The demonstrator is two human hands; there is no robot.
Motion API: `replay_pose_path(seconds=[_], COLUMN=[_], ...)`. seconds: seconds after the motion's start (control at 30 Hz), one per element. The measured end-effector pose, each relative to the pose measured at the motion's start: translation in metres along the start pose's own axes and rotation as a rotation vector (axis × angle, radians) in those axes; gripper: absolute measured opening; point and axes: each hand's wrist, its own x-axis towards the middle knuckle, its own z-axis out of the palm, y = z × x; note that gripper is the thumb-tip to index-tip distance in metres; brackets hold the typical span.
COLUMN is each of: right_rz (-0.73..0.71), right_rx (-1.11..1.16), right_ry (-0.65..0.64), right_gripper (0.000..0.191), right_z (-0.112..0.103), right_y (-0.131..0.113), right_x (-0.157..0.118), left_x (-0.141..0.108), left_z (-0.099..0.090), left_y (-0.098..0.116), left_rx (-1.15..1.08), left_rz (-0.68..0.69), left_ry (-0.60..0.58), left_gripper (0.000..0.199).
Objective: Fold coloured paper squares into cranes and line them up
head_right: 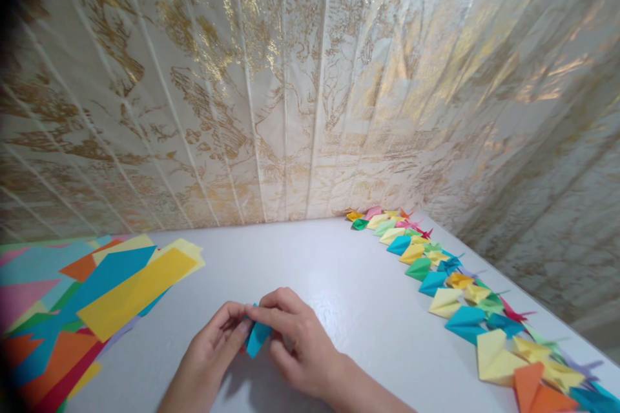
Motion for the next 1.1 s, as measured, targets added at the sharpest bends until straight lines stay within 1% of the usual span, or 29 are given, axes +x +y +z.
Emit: replay_pose_path(seconds=[0.07, 0.13, 0.2, 0.23, 0.33, 0.4, 0.53, 0.6, 0.63, 0.7, 0.73, 0.77, 0.83, 0.97, 1.1], right_rz=[0.062, 0.145, 0.22, 0.257, 0.363, 0.434, 0.521, 0.499, 0.459, 0.34, 0.281, 0.235, 0.193, 0.19, 0.195], right_rx=[0.071, 0.123, 0.148, 0.153, 0.171, 0.215, 0.351, 0.355, 0.321, 0.19, 0.11, 0.036, -0.07, -0.174, -0.264], right_ry=[0.068, 0.141, 0.173, 0.174, 0.167, 0.192, 0.253, 0.265, 0.267, 0.241, 0.209, 0.17, 0.106, 0.036, -0.005], right_gripper=[0.049, 0.035, 0.022, 0.02, 0.03, 0.036, 0.035, 0.026, 0.02, 0.009, 0.007, 0.009, 0.018, 0.033, 0.037], right_z=[0.0, 0.001, 0.002, 0.003, 0.006, 0.008, 0.011, 0.011, 0.011, 0.008, 0.007, 0.005, 0.004, 0.005, 0.005], right_y=[-0.002, -0.003, -0.002, -0.002, -0.001, 0.001, 0.007, 0.008, 0.008, 0.006, 0.004, 0.001, -0.003, -0.006, -0.005], right_x=[0.002, 0.004, 0.005, 0.006, 0.005, 0.004, 0.001, 0.0, 0.001, 0.001, 0.001, 0.001, 0.001, 0.0, 0.0], left_x=[0.001, 0.001, 0.001, 0.0, 0.0, -0.001, -0.002, -0.002, -0.002, 0.0, 0.001, 0.002, 0.004, 0.006, 0.006], left_z=[-0.001, -0.003, -0.004, -0.004, -0.004, -0.003, -0.002, -0.002, -0.003, -0.003, -0.004, -0.004, -0.004, -0.006, -0.008], left_y=[0.001, 0.001, 0.0, 0.0, 0.0, 0.001, 0.004, 0.005, 0.005, 0.005, 0.004, 0.004, 0.005, 0.007, 0.009], left_rx=[0.071, 0.154, 0.229, 0.262, 0.346, 0.373, 0.335, 0.278, 0.252, 0.214, 0.198, 0.184, 0.159, 0.177, 0.211], left_rz=[0.02, 0.067, 0.134, 0.164, 0.206, 0.21, 0.167, 0.119, 0.09, 0.035, 0.014, 0.003, 0.002, 0.005, 0.017], left_ry=[0.039, 0.062, 0.054, 0.045, 0.019, 0.022, 0.033, 0.045, 0.05, 0.072, 0.088, 0.102, 0.119, 0.092, 0.103], left_gripper=[0.038, 0.032, 0.027, 0.026, 0.025, 0.026, 0.031, 0.035, 0.038, 0.042, 0.043, 0.045, 0.047, 0.044, 0.042])
